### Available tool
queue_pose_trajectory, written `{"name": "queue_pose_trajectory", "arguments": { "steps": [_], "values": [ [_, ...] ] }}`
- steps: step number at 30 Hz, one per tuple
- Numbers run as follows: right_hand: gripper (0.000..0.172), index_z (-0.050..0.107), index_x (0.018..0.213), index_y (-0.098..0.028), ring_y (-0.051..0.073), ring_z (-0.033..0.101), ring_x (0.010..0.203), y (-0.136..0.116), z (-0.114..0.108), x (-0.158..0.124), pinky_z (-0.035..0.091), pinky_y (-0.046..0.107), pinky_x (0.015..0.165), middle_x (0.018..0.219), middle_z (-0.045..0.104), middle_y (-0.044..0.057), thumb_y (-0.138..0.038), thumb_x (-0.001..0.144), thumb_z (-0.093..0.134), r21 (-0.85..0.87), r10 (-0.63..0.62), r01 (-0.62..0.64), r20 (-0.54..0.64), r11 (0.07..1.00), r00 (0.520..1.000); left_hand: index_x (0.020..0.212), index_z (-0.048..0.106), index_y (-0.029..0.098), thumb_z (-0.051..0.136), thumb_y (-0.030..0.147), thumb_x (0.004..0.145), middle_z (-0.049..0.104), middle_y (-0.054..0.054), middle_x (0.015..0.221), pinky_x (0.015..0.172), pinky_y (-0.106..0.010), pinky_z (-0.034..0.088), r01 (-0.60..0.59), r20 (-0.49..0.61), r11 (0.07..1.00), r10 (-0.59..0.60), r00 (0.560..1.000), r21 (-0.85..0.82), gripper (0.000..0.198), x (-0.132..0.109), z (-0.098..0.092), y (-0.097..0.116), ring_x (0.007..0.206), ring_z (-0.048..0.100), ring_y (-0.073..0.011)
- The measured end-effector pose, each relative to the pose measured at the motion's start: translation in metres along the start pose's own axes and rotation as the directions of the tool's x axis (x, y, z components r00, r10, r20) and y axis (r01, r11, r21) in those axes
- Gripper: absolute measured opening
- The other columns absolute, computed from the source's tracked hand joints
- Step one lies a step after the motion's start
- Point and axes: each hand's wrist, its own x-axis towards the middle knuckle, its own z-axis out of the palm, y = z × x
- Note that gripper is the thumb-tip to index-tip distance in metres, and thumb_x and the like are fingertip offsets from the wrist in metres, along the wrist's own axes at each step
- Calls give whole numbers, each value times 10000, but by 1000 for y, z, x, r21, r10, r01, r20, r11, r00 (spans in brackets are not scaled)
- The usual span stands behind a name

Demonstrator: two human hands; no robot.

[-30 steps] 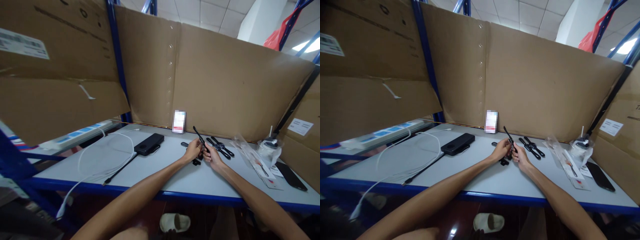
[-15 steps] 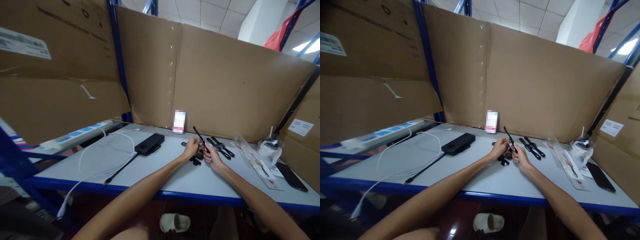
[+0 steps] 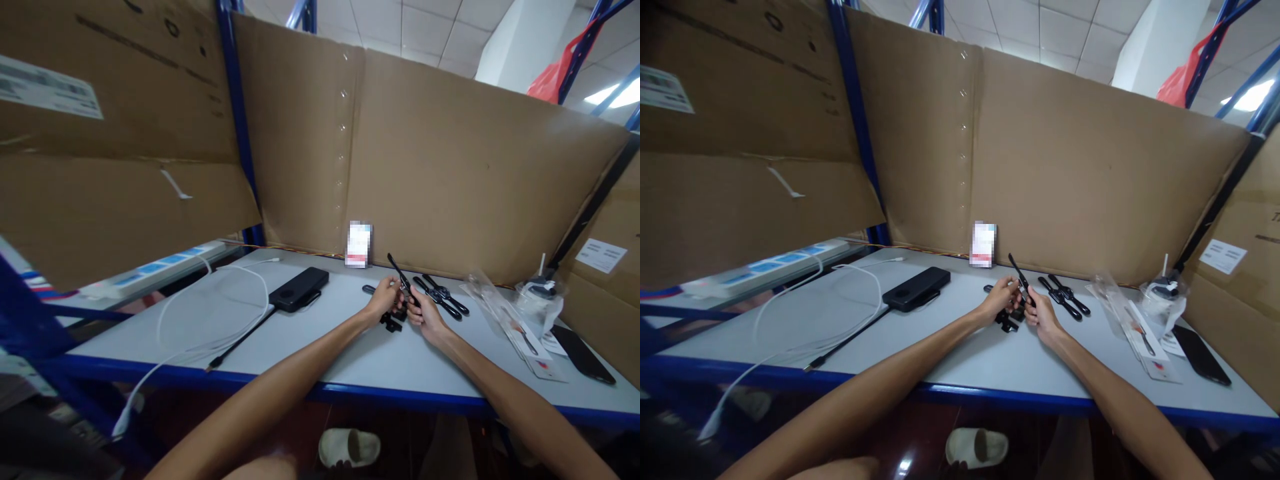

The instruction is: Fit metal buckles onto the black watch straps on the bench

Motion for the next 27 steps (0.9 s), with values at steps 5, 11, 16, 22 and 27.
{"name": "queue_pose_trajectory", "arguments": {
  "steps": [5, 11, 16, 22, 27],
  "values": [
    [496, 428, 685, -215, 43, 146, 364, -2, -2, 0, 141, 191, 352, 439, 253, -123, -608, 824, 698, 40, 16, -15, -29, 999, 999, 877, 546, 249, 664, 209, 854, 509, 40, 594, 631, -235, 324, -267, -42, 907, 296, 954, 326, 126, -3, 0, -6, 599, 505, -167],
    [495, 425, 689, -213, 41, 136, 358, -2, -4, 2, 140, 185, 343, 432, 246, -126, -599, 824, 702, 49, 47, -47, -9, 998, 999, 743, 506, 244, 614, 251, 897, 495, 11, 597, 661, -254, 332, -272, -21, 838, 319, 948, 474, 188, -1, -5, -3, 646, 547, -192],
    [503, 419, 699, -215, 38, 150, 355, 0, -5, 3, 136, 180, 343, 435, 260, -128, -605, 807, 718, 30, 34, -34, 3, 999, 999, 763, 519, 202, 423, 370, 984, 509, 19, 564, 531, -242, 349, -11, 36, 980, 4, 999, 198, 294, 2, -1, -1, 483, 481, -133],
    [495, 425, 699, -212, 34, 157, 355, 1, -5, 3, 133, 184, 352, 443, 266, -129, -590, 799, 729, 24, 29, -29, 23, 999, 999, 812, 476, 196, 478, 355, 946, 515, 40, 591, 482, -202, 347, 159, 71, 982, -152, 986, -103, 208, 4, -1, -2, 459, 480, -93],
    [487, 423, 697, -214, 41, 158, 361, 0, -5, 2, 139, 189, 354, 439, 257, -127, -590, 816, 708, 38, 34, -34, 6, 999, 999, 884, 535, 216, 451, 213, 946, 555, 19, 625, 604, -253, 382, -259, -5, 826, 302, 953, 501, 105, 2, -6, -3, 566, 539, -148]
  ]
}}
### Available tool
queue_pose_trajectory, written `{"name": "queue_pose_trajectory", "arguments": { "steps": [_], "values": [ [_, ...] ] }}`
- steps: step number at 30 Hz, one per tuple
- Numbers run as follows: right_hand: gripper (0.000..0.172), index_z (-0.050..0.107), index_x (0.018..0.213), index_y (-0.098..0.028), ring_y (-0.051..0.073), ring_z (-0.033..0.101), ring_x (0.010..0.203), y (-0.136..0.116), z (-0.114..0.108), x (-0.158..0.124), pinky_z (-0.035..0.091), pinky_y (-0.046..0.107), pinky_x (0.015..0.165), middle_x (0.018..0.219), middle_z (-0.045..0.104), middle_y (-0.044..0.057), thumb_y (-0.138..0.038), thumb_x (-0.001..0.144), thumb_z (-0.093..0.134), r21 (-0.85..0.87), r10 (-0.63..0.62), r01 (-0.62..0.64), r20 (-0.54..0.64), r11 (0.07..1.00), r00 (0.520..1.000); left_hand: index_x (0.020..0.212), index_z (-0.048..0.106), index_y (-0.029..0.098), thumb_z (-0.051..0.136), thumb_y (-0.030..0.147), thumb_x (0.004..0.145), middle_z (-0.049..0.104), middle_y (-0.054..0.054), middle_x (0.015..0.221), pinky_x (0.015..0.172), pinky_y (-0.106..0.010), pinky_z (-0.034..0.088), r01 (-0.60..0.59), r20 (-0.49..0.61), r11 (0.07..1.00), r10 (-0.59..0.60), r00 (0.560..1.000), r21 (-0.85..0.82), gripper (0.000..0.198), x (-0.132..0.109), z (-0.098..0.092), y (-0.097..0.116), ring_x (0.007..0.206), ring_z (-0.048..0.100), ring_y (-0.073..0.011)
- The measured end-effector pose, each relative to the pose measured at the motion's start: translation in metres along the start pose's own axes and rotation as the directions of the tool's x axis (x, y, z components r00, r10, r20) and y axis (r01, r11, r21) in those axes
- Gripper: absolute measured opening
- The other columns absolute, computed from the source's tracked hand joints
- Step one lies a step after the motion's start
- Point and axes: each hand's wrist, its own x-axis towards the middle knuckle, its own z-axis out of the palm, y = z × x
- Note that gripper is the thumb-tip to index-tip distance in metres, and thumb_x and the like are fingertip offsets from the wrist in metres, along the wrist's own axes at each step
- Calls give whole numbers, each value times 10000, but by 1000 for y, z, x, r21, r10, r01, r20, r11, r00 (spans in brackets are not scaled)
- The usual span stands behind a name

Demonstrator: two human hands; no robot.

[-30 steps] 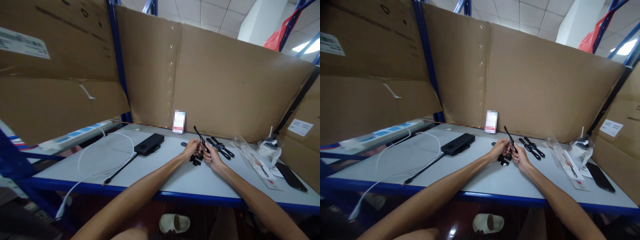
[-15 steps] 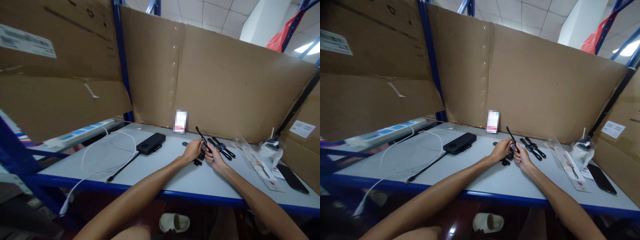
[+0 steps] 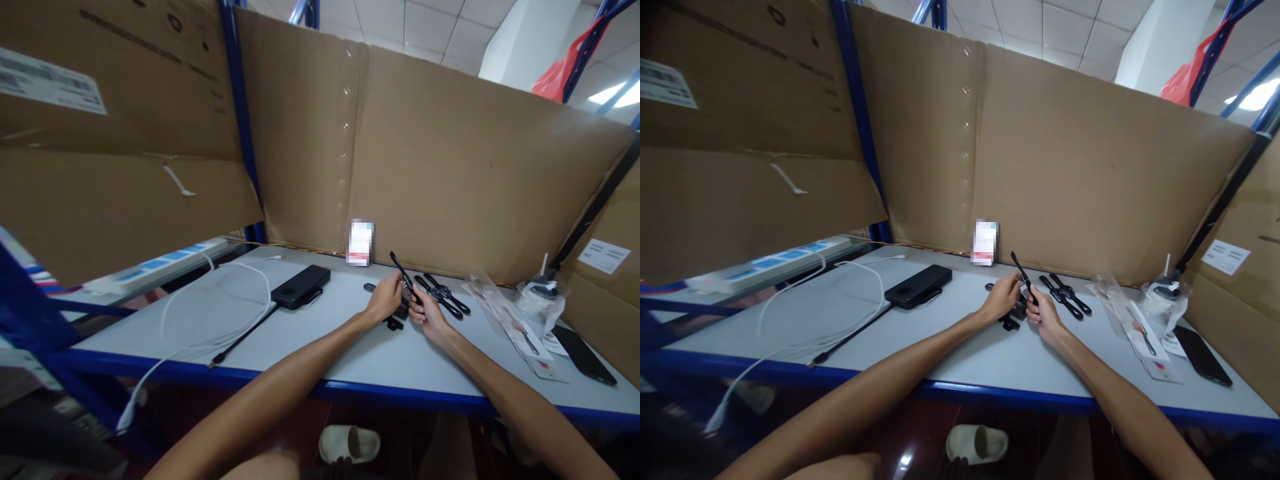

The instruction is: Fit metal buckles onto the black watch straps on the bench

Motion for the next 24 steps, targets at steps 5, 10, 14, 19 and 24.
{"name": "queue_pose_trajectory", "arguments": {
  "steps": [5, 10, 14, 19, 24],
  "values": [
    [474, 416, 697, -217, 46, 140, 362, -2, 0, 0, 146, 191, 353, 432, 244, -127, -578, 845, 686, 19, 20, -20, -4, 1000, 1000, 1029, 600, 208, 470, 201, 938, 664, -45, 751, 658, -281, 371, -155, 72, 924, 138, 988, 348, 159, -3, -6, -2, 702, 617, -207],
    [488, 419, 690, -215, 44, 142, 358, -3, 1, 0, 134, 192, 353, 430, 256, -125, -598, 845, 678, 7, 36, -36, -5, 999, 999, 867, 605, 208, 488, 279, 953, 638, -40, 685, 644, -271, 369, -141, 51, 960, 133, 990, 241, 162, -1, -2, -3, 650, 590, -192],
    [505, 430, 689, -211, 38, 157, 357, -1, 2, 1, 132, 189, 354, 437, 263, -126, -615, 806, 709, -20, 19, -19, 19, 1000, 1000, 723, 534, 200, 412, 348, 979, 516, 6, 541, 548, -252, 362, 179, 109, 957, -157, 981, -230, 320, 3, 2, -1, 482, 480, -138],
    [511, 444, 694, -208, 36, 172, 358, 2, 2, 1, 123, 189, 356, 445, 268, -126, -620, 775, 736, -71, -17, 19, 32, 997, 999, 730, 463, 191, 451, 280, 917, 498, 26, 571, 469, -202, 361, 528, 338, 652, -406, 849, -544, 208, 5, 2, 0, 446, 456, -86],
    [495, 434, 704, -212, 39, 179, 363, 2, 1, 1, 126, 190, 361, 453, 272, -125, -606, 795, 720, -38, -7, 8, 10, 999, 1000, 837, 470, 209, 496, 174, 835, 562, 35, 640, 407, -182, 334, 229, 70, 911, -219, 973, -344, 43, 5, 3, -3, 453, 525, -99]
  ]
}}
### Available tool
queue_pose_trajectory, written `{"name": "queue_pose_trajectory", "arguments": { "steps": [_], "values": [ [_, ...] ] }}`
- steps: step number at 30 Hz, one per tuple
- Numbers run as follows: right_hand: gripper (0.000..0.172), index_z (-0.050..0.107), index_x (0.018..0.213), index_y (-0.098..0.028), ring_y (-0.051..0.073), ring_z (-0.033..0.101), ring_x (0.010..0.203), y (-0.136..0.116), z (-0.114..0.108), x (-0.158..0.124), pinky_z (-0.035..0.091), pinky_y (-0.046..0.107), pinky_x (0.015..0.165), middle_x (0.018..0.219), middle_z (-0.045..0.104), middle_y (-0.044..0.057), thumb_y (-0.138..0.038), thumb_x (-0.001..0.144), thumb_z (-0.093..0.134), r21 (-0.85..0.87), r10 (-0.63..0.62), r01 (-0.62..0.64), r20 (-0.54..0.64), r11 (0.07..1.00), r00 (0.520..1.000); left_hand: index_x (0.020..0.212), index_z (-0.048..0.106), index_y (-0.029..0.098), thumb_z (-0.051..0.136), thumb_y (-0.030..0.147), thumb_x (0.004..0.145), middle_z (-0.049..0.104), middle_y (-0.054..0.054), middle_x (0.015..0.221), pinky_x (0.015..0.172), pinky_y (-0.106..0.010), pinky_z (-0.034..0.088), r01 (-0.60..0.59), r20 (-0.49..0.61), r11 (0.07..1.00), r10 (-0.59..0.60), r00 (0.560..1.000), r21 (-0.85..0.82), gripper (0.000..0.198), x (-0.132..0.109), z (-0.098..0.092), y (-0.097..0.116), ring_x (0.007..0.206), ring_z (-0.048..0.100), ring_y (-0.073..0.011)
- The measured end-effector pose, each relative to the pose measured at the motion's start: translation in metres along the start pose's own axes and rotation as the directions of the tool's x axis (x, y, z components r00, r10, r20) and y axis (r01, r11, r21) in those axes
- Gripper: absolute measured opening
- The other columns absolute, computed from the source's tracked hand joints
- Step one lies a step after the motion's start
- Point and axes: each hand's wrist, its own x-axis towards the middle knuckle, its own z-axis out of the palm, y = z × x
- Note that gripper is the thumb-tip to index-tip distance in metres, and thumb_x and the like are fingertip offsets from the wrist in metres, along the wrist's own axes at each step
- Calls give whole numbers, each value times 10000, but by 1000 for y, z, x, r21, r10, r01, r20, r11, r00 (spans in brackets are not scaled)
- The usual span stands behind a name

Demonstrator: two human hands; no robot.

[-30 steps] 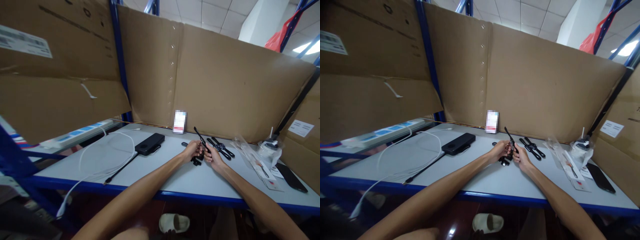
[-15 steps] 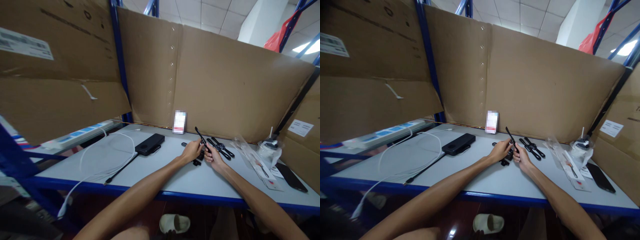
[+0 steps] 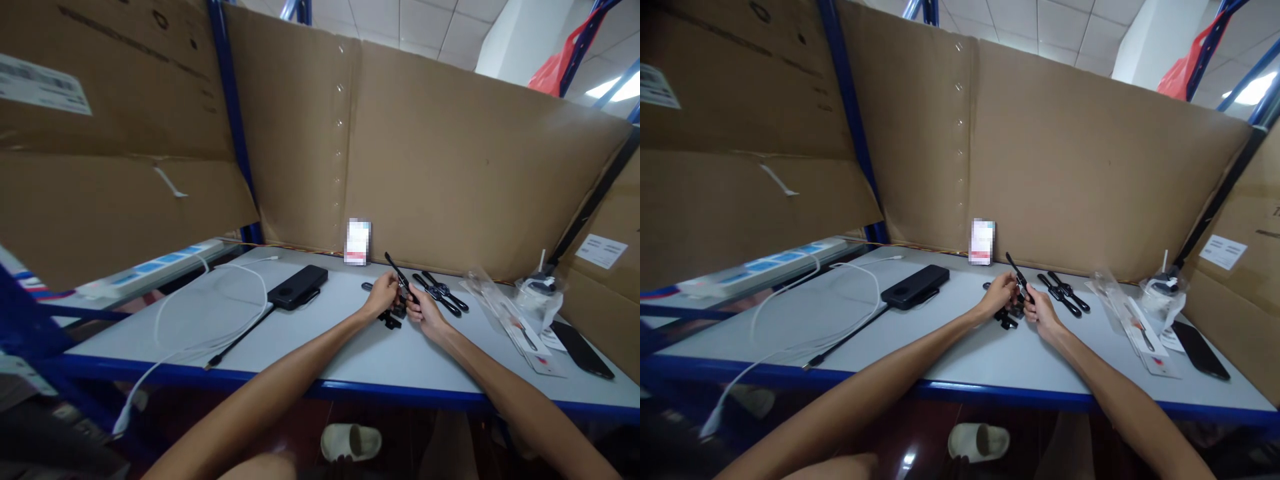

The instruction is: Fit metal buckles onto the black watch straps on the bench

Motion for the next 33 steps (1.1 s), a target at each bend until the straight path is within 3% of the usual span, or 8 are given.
{"name": "queue_pose_trajectory", "arguments": {
  "steps": [7, 12, 16, 19, 21, 25, 29, 33],
  "values": [
    [494, 412, 709, -220, 44, 174, 367, -2, 0, -1, 134, 188, 359, 449, 274, -123, -602, 811, 708, 18, 20, -20, -26, 1000, 999, 771, 500, 204, 479, 118, 779, 586, 31, 609, 471, -207, 359, -193, 61, 942, 183, 981, 276, 88, -2, -3, -1, 469, 513, -104],
    [478, 416, 701, -217, 40, 169, 357, -4, 1, -1, 140, 190, 356, 445, 272, -122, -589, 830, 688, 31, 16, -15, -42, 999, 999, 708, 523, 212, 536, 255, 890, 578, 17, 581, 555, -237, 372, -265, 50, 897, 265, 963, 355, 187, -2, -2, -3, 517, 515, -128],
    [487, 419, 703, -216, 40, 177, 361, -3, 3, -2, 134, 188, 356, 447, 278, -122, -599, 816, 697, -4, -9, 9, -24, 1000, 1000, 723, 535, 190, 500, 421, 948, 550, 14, 550, 470, -219, 344, -7, 63, 1000, 5, 998, 29, 325, -1, -1, 0, 451, 493, -113],
    [501, 429, 711, -215, 38, 175, 359, -1, 4, -2, 125, 182, 355, 450, 274, -124, -621, 798, 709, -51, -31, 31, -6, 998, 999, 731, 521, 168, 465, 396, 960, 538, 9, 552, 454, -191, 358, 268, 179, 935, -230, 957, -231, 328, -2, -1, 4, 447, 489, -87],
    [508, 434, 708, -213, 35, 174, 357, 0, 4, -1, 124, 181, 354, 452, 273, -125, -628, 788, 716, -62, -35, 34, -9, 997, 999, 763, 509, 167, 467, 309, 945, 547, 10, 570, 446, -179, 361, 314, 185, 910, -271, 945, -271, 234, -3, -1, 6, 450, 492, -78],
    [511, 422, 695, -213, 36, 179, 360, 0, 3, -1, 131, 182, 356, 451, 273, -122, -618, 792, 718, -40, -31, 30, -36, 999, 999, 902, 481, 194, 528, 171, 864, 585, 33, 656, 417, -164, 358, 131, 18, 977, -130, 991, -171, 64, -6, 4, 5, 479, 551, -89],
    [496, 410, 704, -219, 40, 179, 356, -2, 3, -2, 135, 188, 354, 449, 286, -121, -599, 809, 710, -33, -16, 14, -59, 999, 998, 907, 483, 194, 597, 159, 809, 615, 23, 727, 415, -160, 376, 38, 18, 998, -37, 999, -50, 155, -4, 6, 0, 512, 596, -97],
    [482, 414, 710, -219, 42, 182, 358, -2, 2, -2, 132, 187, 355, 452, 282, -123, -587, 812, 707, -20, -4, 3, -39, 1000, 999, 840, 522, 185, 575, 186, 833, 623, 11, 670, 418, -172, 371, -57, 41, 995, 54, 998, 79, 53, -2, 5, -4, 490, 574, -104]
  ]
}}
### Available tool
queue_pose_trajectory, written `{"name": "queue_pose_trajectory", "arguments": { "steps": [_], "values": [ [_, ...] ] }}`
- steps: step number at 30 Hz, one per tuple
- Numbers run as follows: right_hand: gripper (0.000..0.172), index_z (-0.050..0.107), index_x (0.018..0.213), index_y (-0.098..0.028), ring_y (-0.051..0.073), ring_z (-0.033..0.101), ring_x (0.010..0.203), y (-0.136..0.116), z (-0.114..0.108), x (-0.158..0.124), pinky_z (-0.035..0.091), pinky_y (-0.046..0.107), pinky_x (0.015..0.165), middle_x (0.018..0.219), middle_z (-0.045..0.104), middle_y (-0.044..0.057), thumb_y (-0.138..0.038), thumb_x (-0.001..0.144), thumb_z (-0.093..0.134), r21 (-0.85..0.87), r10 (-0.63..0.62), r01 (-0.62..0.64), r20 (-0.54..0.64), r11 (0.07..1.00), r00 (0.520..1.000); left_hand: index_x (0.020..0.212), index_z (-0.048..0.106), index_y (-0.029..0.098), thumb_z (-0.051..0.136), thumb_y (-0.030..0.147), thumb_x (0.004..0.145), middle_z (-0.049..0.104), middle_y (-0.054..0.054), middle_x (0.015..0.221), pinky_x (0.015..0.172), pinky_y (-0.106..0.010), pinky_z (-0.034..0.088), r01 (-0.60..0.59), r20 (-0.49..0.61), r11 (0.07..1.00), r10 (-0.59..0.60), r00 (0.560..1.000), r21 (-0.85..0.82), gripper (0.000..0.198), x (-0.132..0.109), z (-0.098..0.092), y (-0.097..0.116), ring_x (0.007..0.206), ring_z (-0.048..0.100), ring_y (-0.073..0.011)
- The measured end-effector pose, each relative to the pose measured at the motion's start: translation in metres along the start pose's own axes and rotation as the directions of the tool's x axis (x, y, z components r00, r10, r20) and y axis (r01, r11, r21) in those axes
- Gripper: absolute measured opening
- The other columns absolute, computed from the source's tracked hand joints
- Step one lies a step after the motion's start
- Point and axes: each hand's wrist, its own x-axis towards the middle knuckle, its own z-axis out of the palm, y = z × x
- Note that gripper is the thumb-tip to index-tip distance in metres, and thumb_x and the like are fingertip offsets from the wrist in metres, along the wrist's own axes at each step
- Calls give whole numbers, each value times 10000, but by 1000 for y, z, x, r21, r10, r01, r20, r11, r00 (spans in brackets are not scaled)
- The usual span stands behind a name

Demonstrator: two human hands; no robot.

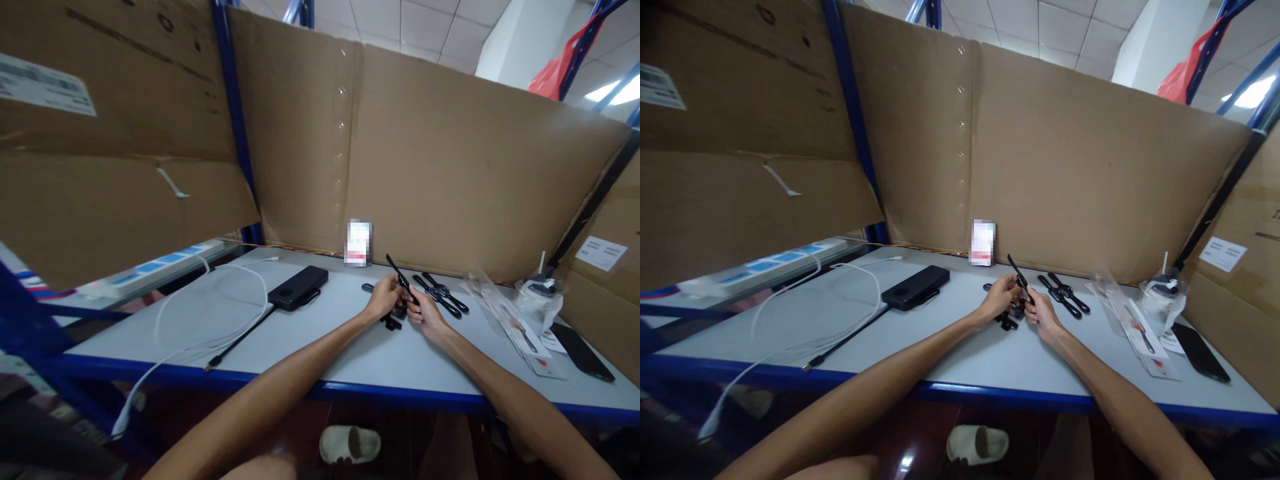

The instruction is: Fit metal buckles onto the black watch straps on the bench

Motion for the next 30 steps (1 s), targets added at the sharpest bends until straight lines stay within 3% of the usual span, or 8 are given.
{"name": "queue_pose_trajectory", "arguments": {
  "steps": [4, 7, 10, 12, 16, 18, 23, 30],
  "values": [
    [495, 417, 701, -217, 39, 177, 360, 0, -2, 1, 144, 186, 352, 451, 282, -124, -602, 800, 711, 10, 1, -1, 10, 1000, 1000, 779, 542, 183, 552, 309, 898, 610, 1, 602, 421, -192, 353, -5, 27, 1000, 5, 1000, 11, 174, 1, -1, -1, 459, 539, -112],
    [500, 416, 703, -219, 39, 173, 355, 2, -1, 2, 133, 186, 349, 446, 281, -125, -615, 797, 705, -26, -17, 18, 21, 1000, 1000, 763, 538, 176, 506, 379, 934, 571, 5, 560, 432, -190, 353, 191, 104, 962, -174, 979, -195, 267, 3, -5, 2, 451, 512, -101],
    [506, 417, 702, -222, 41, 181, 351, 5, 1, 3, 127, 188, 342, 441, 288, -122, -631, 790, 702, -92, -41, 39, -19, 995, 999, 698, 484, 182, 483, 311, 918, 515, 16, 545, 460, -184, 370, 425, 257, 822, -347, 902, -379, 256, 3, -9, 5, 448, 469, -80],
    [511, 423, 699, -221, 41, 184, 354, 6, 2, 4, 126, 188, 341, 444, 298, -118, -640, 783, 702, -122, -48, 43, -40, 992, 998, 689, 453, 188, 479, 252, 892, 502, 19, 550, 459, -184, 365, 476, 277, 774, -390, 878, -417, 215, 2, -10, 7, 444, 452, -73],
    [516, 424, 686, -216, 35, 176, 363, 5, 2, 3, 121, 184, 350, 450, 290, -120, -634, 768, 716, -106, -51, 48, -31, 993, 998, 853, 476, 193, 510, 176, 851, 573, 22, 632, 447, -177, 352, 242, 9, 902, -256, 967, -357, 38, -2, -6, 10, 493, 525, -87],
    [510, 428, 689, -213, 34, 174, 369, 4, 2, 1, 125, 182, 355, 455, 285, -121, -624, 771, 719, -78, -47, 45, -27, 996, 999, 949, 472, 205, 551, 167, 827, 607, 26, 684, 451, -176, 368, 121, -84, 951, -151, 985, -285, 150, -3, -4, 9, 529, 568, -99],
    [505, 421, 696, -216, 40, 176, 370, 1, 1, 0, 132, 181, 356, 459, 279, -122, -620, 795, 708, -48, -23, 22, -23, 999, 999, 990, 470, 214, 688, 142, 722, 576, 59, 690, 435, -183, 375, 59, -89, 976, -79, 993, -210, 352, 0, 0, 6, 524, 583, -111],
    [498, 430, 721, -214, 34, 165, 369, 2, -1, 1, 120, 179, 360, 463, 281, -128, -616, 787, 717, -42, -26, 27, 15, 999, 1000, 960, 487, 189, 615, 149, 797, 618, 16, 670, 457, -194, 374, 127, -53, 919, -157, 986, -372, 211, -2, -1, 8, 520, 566, -107]
  ]
}}
